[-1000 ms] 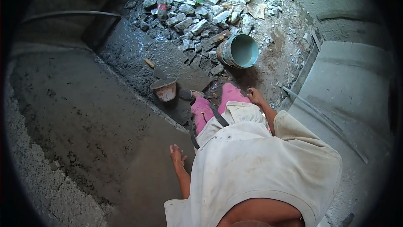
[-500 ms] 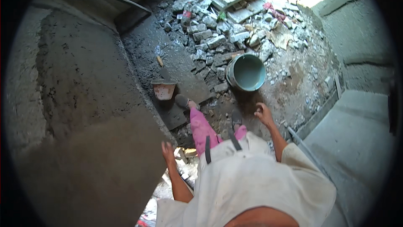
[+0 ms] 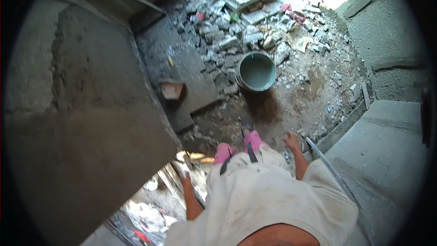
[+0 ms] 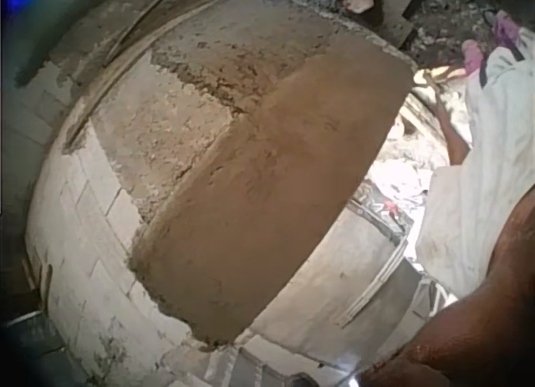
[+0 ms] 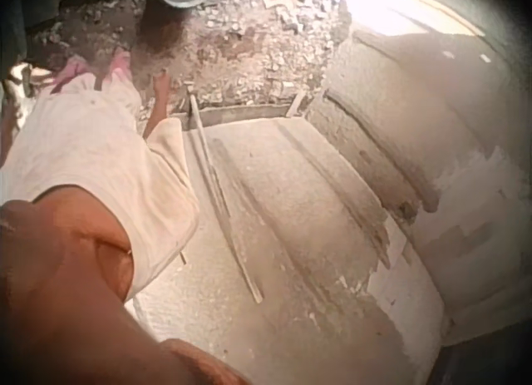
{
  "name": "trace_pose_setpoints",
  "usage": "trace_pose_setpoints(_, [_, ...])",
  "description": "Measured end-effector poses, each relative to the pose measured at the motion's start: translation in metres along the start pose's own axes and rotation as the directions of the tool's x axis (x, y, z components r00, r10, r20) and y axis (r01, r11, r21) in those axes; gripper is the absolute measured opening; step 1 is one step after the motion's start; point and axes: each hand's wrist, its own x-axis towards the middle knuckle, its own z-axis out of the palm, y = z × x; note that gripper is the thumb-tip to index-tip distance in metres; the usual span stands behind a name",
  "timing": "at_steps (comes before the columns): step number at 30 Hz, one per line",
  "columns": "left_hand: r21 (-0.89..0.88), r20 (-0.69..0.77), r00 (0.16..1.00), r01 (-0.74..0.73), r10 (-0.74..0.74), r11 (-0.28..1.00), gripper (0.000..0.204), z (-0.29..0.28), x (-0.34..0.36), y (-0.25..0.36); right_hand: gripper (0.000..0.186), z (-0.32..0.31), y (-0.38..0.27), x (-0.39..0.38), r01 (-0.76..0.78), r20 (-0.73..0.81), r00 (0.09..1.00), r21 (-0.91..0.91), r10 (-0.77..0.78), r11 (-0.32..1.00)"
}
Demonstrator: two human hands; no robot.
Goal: The person scoops mortar from a bucket with a trowel, spreads it onto a wall, and then levels the wet surface using a long straight board.
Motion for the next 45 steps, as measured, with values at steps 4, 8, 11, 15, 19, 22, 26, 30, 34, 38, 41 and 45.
trace_pose_setpoints(4, [-0.151, 0.041, 0.958, -0.275, 0.284, 0.950, 0.069, 0.023, -0.003, 0.149, 0.046, 0.032, -0.049, -0.002, 0.293, 0.060, 0.950, 0.177, -0.308, 0.940])
trace_pose_setpoints(8, [-0.376, 0.139, 0.944, -0.228, 0.298, 0.898, 0.073, 0.025, -0.051, 0.200, 0.047, 0.029, -0.092, -0.037, 0.243, 0.254, 0.924, 0.185, -0.285, 0.952])
trace_pose_setpoints(11, [-0.348, 0.057, 0.980, -0.162, 0.193, 0.923, 0.064, 0.013, -0.047, 0.098, 0.044, 0.024, -0.089, -0.050, 0.205, 0.287, 0.932, 0.096, -0.224, 0.974])
trace_pose_setpoints(15, [-0.314, -0.015, 0.942, 0.313, -0.334, 0.896, 0.064, -0.018, -0.099, -0.071, 0.045, 0.017, -0.056, -0.053, 0.055, 0.387, 0.921, 0.014, -0.056, 0.998])
trace_pose_setpoints(19, [-0.573, 0.005, 0.694, 0.592, -0.720, 0.566, 0.067, -0.034, -0.178, -0.198, 0.045, 0.022, -0.059, -0.053, 0.092, 0.450, 0.893, -0.135, -0.022, 0.987])
trace_pose_setpoints(22, [-0.677, -0.004, 0.717, 0.511, -0.697, 0.529, 0.070, -0.029, -0.215, -0.206, 0.049, 0.035, -0.087, -0.046, 0.189, 0.522, 0.845, -0.093, -0.113, 0.978])
trace_pose_setpoints(26, [-0.695, -0.131, 0.776, 0.372, -0.617, 0.615, 0.069, -0.001, -0.218, -0.182, 0.053, 0.045, -0.150, -0.040, 0.385, 0.660, 0.714, -0.091, -0.234, 0.918])
trace_pose_setpoints(30, [-0.595, -0.241, 0.852, 0.249, -0.464, 0.765, 0.068, 0.042, -0.222, -0.115, 0.053, 0.048, -0.194, -0.003, 0.573, 0.670, 0.621, -0.036, -0.406, 0.819])
trace_pose_setpoints(34, [-0.576, -0.275, 0.886, 0.159, -0.373, 0.802, 0.072, 0.105, -0.242, -0.138, 0.045, 0.035, -0.207, 0.038, 0.692, 0.626, 0.565, -0.005, -0.537, 0.722])
trace_pose_setpoints(38, [-0.605, -0.208, 0.860, 0.262, -0.467, 0.752, 0.069, 0.138, -0.261, -0.128, 0.042, -0.008, -0.155, 0.109, 0.717, 0.530, 0.641, -0.154, -0.555, 0.680])
trace_pose_setpoints(41, [-0.791, -0.100, 0.831, 0.267, -0.547, 0.551, 0.068, 0.173, -0.288, -0.189, 0.038, 0.000, -0.111, 0.149, 0.696, 0.573, 0.679, -0.303, -0.460, 0.651])
trace_pose_setpoints(45, [-0.760, -0.002, 0.758, 0.423, -0.652, 0.494, 0.080, 0.162, -0.263, -0.192, 0.040, 0.004, -0.133, 0.110, 0.510, 0.583, 0.770, -0.318, -0.260, 0.799])
